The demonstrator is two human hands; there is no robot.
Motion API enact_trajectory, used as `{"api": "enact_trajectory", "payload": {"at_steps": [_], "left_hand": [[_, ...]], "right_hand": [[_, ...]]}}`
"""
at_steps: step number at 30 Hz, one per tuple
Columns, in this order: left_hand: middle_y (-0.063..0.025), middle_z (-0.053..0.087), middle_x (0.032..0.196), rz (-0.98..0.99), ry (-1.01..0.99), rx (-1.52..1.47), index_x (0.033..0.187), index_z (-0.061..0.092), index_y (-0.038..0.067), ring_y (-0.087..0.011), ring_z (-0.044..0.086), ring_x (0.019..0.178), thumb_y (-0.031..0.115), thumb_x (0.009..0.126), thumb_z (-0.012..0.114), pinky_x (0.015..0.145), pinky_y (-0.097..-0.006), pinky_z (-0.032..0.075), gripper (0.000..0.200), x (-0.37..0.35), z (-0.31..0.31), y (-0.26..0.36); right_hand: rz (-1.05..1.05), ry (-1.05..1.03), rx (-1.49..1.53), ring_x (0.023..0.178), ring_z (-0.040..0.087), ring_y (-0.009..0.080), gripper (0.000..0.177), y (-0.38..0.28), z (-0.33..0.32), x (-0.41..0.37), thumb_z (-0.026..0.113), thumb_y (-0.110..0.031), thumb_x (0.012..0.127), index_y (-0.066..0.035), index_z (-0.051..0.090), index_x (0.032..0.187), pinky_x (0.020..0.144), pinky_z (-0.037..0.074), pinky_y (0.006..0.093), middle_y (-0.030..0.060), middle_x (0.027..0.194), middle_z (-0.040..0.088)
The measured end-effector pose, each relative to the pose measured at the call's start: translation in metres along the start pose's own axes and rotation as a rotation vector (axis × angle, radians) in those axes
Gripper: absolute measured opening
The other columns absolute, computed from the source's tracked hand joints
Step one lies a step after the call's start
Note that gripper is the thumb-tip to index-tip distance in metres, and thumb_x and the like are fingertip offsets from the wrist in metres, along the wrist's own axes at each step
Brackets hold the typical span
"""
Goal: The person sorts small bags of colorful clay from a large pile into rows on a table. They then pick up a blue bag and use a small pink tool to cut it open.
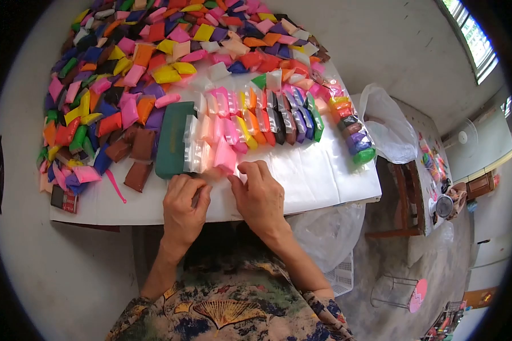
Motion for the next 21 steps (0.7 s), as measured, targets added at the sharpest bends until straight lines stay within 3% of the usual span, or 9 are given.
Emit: {"api": "enact_trajectory", "payload": {"at_steps": [2, 3, 10, 16, 19, 21], "left_hand": [[-0.0137, 0.055, 0.084, 0.014, 0.004, 0.027, 0.087, 0.06, 0.001, -0.0345, 0.054, 0.079, 0.001, 0.082, 0.068, 0.071, -0.0453, 0.046, 0.009, 0.0, 0.002, 0.001], [-0.0135, 0.055, 0.083, 0.022, 0.008, 0.042, 0.087, 0.06, 0.001, -0.0342, 0.054, 0.079, 0.001, 0.082, 0.068, 0.071, -0.0452, 0.046, 0.009, 0.0, 0.002, 0.002], [-0.0123, 0.055, 0.083, 0.062, 0.013, 0.088, 0.088, 0.062, 0.0, -0.0317, 0.054, 0.078, 0.004, 0.085, 0.065, 0.073, -0.0414, 0.047, 0.006, -0.002, 0.0, 0.006], [-0.0126, 0.054, 0.08, 0.149, 0.093, 0.13, 0.086, 0.062, 0.0, -0.0327, 0.053, 0.073, -0.001, 0.081, 0.067, 0.067, -0.0407, 0.046, 0.007, -0.005, -0.004, 0.014], [-0.0094, 0.051, 0.077, 0.181, 0.104, 0.212, 0.085, 0.061, 0.002, -0.0273, 0.052, 0.071, 0.004, 0.08, 0.067, 0.067, -0.0369, 0.046, 0.009, -0.007, 0.0, 0.013], [-0.0113, 0.055, 0.08, 0.153, 0.089, 0.193, 0.085, 0.063, 0.0, -0.0306, 0.054, 0.072, -0.002, 0.078, 0.067, 0.067, -0.0387, 0.047, 0.008, -0.007, -0.001, 0.013]], "right_hand": [[-0.005, 0.0, 0.0, 0.061, 0.063, 0.0179, 0.02, -0.002, -0.014, 0.007, 0.076, -0.003, 0.082, -0.003, 0.063, 0.096, 0.052, 0.047, 0.0311, 0.0093, 0.089, 0.064], [-0.011, -0.009, 0.013, 0.061, 0.063, 0.0221, 0.02, -0.003, -0.021, 0.014, 0.075, -0.007, 0.083, -0.004, 0.061, 0.097, 0.056, 0.049, 0.0357, 0.0095, 0.09, 0.063], [-0.147, -0.047, -0.082, 0.069, 0.066, 0.0251, 0.013, 0.01, -0.05, 0.118, 0.07, -0.014, 0.087, -0.002, 0.065, 0.091, 0.062, 0.051, 0.0375, 0.012, 0.082, 0.067], [-0.209, -0.296, -0.297, 0.084, 0.067, 0.0379, 0.016, 0.039, 0.015, 0.224, 0.063, -0.014, 0.081, -0.001, 0.069, 0.089, 0.075, 0.051, 0.0476, 0.017, 0.087, 0.07], [-0.26, -0.4, -0.334, 0.087, 0.07, 0.0312, 0.026, 0.043, 0.071, 0.26, 0.069, -0.016, 0.083, -0.004, 0.071, 0.106, 0.074, 0.053, 0.0395, 0.015, 0.095, 0.072], [-0.392, -0.311, -0.337, 0.093, 0.069, 0.0298, 0.031, 0.031, 0.101, 0.275, 0.069, -0.017, 0.083, -0.007, 0.069, 0.113, 0.078, 0.053, 0.0397, 0.0151, 0.101, 0.071]]}}
Point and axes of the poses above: each hand's wrist, its own x-axis towards the middle knuckle, its own z-axis out of the palm, y = z × x, the point moved 9 cm from there along x, towards the middle knuckle
